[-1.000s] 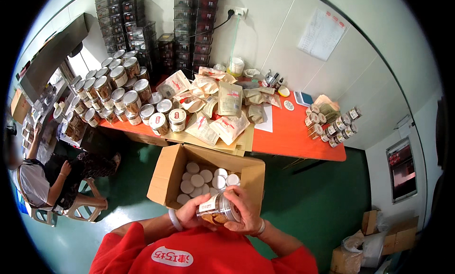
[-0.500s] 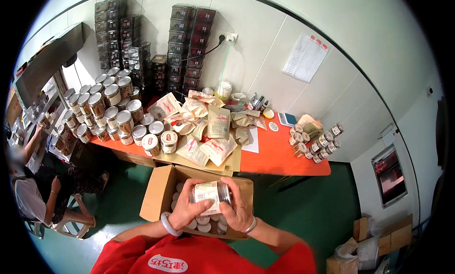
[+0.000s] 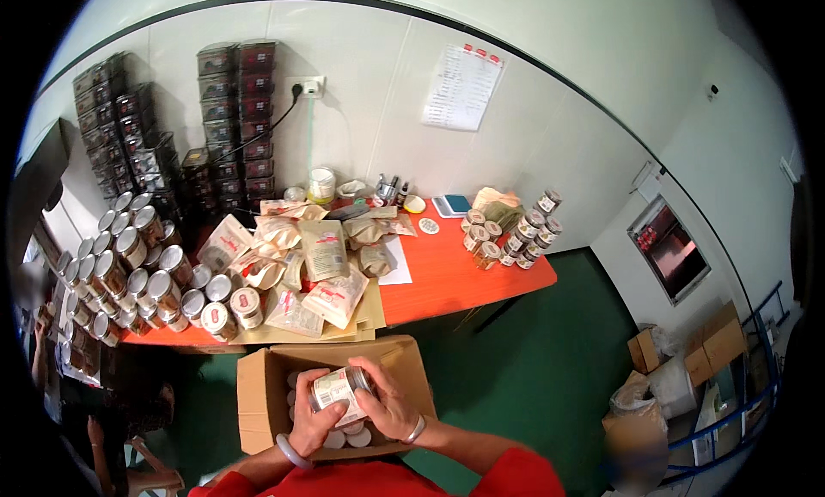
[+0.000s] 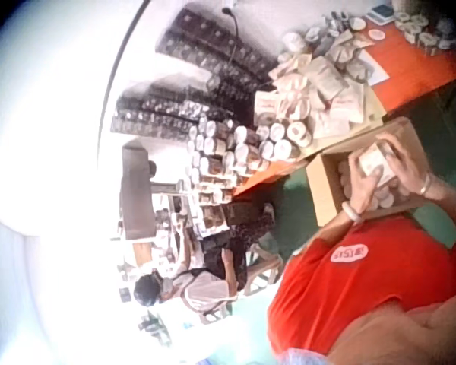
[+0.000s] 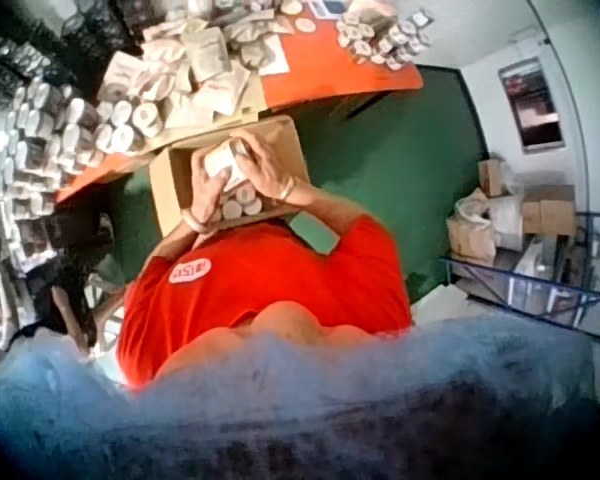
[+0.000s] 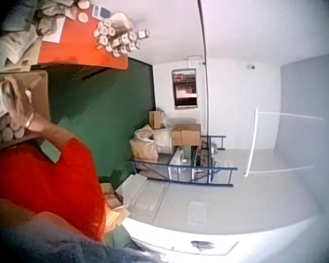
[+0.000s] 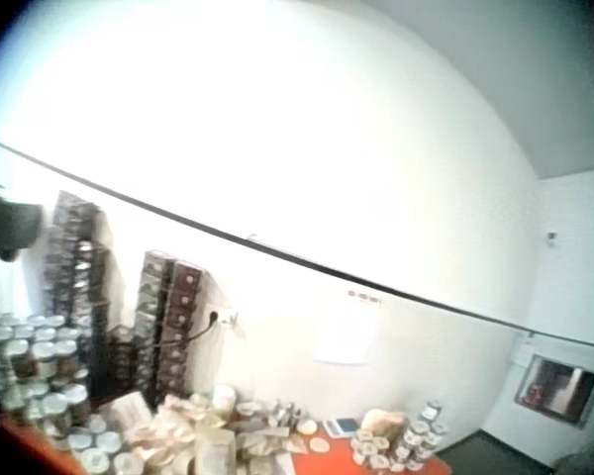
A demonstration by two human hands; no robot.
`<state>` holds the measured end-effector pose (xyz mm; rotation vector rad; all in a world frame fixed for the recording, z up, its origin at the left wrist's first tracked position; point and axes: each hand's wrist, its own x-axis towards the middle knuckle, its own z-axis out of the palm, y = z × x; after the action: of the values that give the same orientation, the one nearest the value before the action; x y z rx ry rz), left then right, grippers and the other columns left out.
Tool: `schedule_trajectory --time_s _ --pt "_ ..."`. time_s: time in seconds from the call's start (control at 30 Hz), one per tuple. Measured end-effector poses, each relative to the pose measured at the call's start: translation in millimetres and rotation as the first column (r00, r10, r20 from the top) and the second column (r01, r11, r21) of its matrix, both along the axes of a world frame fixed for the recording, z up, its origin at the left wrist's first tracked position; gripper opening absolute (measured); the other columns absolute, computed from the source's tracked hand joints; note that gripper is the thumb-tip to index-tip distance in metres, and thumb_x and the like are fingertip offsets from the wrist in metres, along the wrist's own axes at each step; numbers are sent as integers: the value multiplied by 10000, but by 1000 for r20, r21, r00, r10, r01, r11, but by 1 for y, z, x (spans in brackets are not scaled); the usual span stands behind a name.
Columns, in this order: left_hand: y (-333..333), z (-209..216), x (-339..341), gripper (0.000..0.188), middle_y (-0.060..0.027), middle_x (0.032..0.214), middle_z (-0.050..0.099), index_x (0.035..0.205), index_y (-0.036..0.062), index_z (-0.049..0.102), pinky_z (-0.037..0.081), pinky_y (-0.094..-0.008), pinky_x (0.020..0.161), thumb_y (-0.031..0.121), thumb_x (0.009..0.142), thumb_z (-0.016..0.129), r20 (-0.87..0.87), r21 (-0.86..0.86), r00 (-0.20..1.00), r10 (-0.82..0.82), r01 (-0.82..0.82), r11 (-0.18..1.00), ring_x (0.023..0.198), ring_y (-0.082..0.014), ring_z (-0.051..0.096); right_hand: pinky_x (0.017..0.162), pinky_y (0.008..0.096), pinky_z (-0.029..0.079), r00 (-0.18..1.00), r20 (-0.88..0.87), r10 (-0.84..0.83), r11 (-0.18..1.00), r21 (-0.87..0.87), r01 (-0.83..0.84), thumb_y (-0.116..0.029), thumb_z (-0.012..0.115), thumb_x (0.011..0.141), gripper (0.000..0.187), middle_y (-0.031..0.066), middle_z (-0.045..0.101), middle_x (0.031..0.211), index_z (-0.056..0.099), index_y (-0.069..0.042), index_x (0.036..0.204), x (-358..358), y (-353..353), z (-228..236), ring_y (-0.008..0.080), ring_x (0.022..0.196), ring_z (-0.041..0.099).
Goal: The person repeatedly picks up small jars from a cardboard box, places them on a table, and then places them back into the box. The person also moves a red stool across the room and returns to the table to continue the repetitive handling of the jars.
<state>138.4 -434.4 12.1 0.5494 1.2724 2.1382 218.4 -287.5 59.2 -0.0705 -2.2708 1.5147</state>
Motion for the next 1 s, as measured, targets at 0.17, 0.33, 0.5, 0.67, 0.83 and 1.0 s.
schedule_trajectory --time_s 0.17,0.33,0.5,0.67,0.83,1.0 --pt "60 -22 3 654 -127 1107 527 1248 31 367 459 -335 884 186 743 751 -90 -39 996 10 -13 999 1010 -184 529 937 377 407 992 122 -17 994 -108 30 -231 539 915 420 215 515 1186 430 -43 1274 3 59 -9 336 1083 525" --pt "155 -56 -2 794 -145 1161 510 1300 16 331 467 -331 869 287 723 805 -262 -284 957 -125 47 958 1042 -207 535 655 270 465 880 436 190 946 -322 -45 -272 632 889 427 47 552 931 480 -128 1262 -11 186 -47 114 791 529" --pt "195 -85 -2 789 -218 1217 479 1359 -11 355 403 -388 957 238 737 771 -553 -514 818 -157 -188 837 1142 -337 483 827 419 465 870 416 -265 858 514 15 -366 733 719 629 167 566 1054 519 -77 1235 -62 343 -83 320 960 551" --pt "161 -155 32 607 -162 1173 539 1275 19 467 454 -396 891 145 738 721 -253 -635 961 113 -253 730 1076 -301 538 978 483 391 709 600 -370 700 682 -212 -391 717 697 714 201 498 1240 465 -129 1313 -132 471 -160 392 1138 469" --pt "157 -91 41 558 -137 1193 535 1339 -12 409 469 -356 885 37 830 633 -314 -831 948 52 -300 468 1083 -242 532 987 482 373 836 20 -548 233 964 130 -314 590 813 493 193 511 1239 518 -110 1256 -170 553 -211 378 1148 468" --pt "130 -133 53 564 -154 1245 515 1356 -9 392 458 -352 917 82 843 609 -372 -758 913 168 -404 512 1107 -248 532 919 446 436 797 433 -421 378 883 -279 -207 509 854 278 176 629 1118 639 -76 1062 -212 544 -232 330 1044 586"
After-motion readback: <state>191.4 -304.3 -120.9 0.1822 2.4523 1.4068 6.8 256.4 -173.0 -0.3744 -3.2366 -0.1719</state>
